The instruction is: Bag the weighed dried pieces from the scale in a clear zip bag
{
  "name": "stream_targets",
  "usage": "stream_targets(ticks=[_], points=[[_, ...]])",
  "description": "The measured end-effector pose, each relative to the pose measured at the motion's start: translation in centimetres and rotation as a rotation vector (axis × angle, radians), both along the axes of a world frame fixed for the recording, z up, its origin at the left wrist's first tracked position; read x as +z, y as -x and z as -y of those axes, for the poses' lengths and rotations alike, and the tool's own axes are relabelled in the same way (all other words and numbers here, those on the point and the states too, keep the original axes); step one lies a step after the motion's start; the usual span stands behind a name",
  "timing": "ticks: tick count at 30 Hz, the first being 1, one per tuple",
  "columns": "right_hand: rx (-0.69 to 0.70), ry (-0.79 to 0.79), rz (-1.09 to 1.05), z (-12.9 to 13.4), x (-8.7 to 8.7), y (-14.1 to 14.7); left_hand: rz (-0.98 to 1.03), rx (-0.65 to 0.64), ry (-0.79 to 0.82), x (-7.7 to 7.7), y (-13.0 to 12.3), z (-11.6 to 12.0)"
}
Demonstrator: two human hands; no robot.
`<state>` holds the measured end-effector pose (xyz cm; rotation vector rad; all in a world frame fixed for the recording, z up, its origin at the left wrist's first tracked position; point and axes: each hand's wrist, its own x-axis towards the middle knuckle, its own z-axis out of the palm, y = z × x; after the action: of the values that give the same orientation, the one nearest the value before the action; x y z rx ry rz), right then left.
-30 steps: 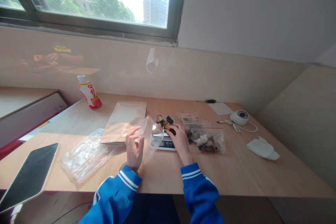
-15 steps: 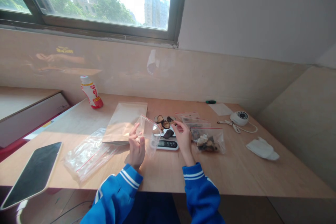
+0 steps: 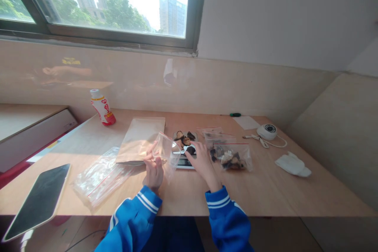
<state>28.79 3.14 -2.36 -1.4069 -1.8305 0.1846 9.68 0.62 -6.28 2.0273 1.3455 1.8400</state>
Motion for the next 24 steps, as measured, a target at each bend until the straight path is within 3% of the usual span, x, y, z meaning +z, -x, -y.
stream_targets(ticks=[3, 6, 9, 13, 18, 21, 24], points=[[-0.076, 0.047, 0.17, -0.2, -1.8, -0.2, 0.092, 0.077, -0.015, -0.1, -0.4, -0.1], [-0.123, 0.048, 0.193, -0.4, -1.5, 0.1, 0.118, 0.082, -0.007, -0.1, -0.5, -0.1], [-0.122, -0.013, 0.071, -0.3, 0.3, 0.3, 0.135, 0.096, 0.007, -0.2, -0.5, -0.1], [-0.081, -0.137, -0.188, 1.0, 4.2, 1.4, 0.123, 0.081, -0.002, 0.1, -0.4, -0.1], [0.3, -0.063, -0.118, 3.0, 7.9, 2.7, 0.088, 0.061, -0.033, 0.2, -0.4, -0.1], [0.323, -0.014, -0.171, 2.8, 7.5, 2.3, 0.086, 0.046, -0.035, 0.0, -0.4, -0.1], [0.226, -0.011, -0.283, 1.2, 5.2, 1.5, 0.087, 0.029, -0.029, -0.3, -0.2, -0.1]])
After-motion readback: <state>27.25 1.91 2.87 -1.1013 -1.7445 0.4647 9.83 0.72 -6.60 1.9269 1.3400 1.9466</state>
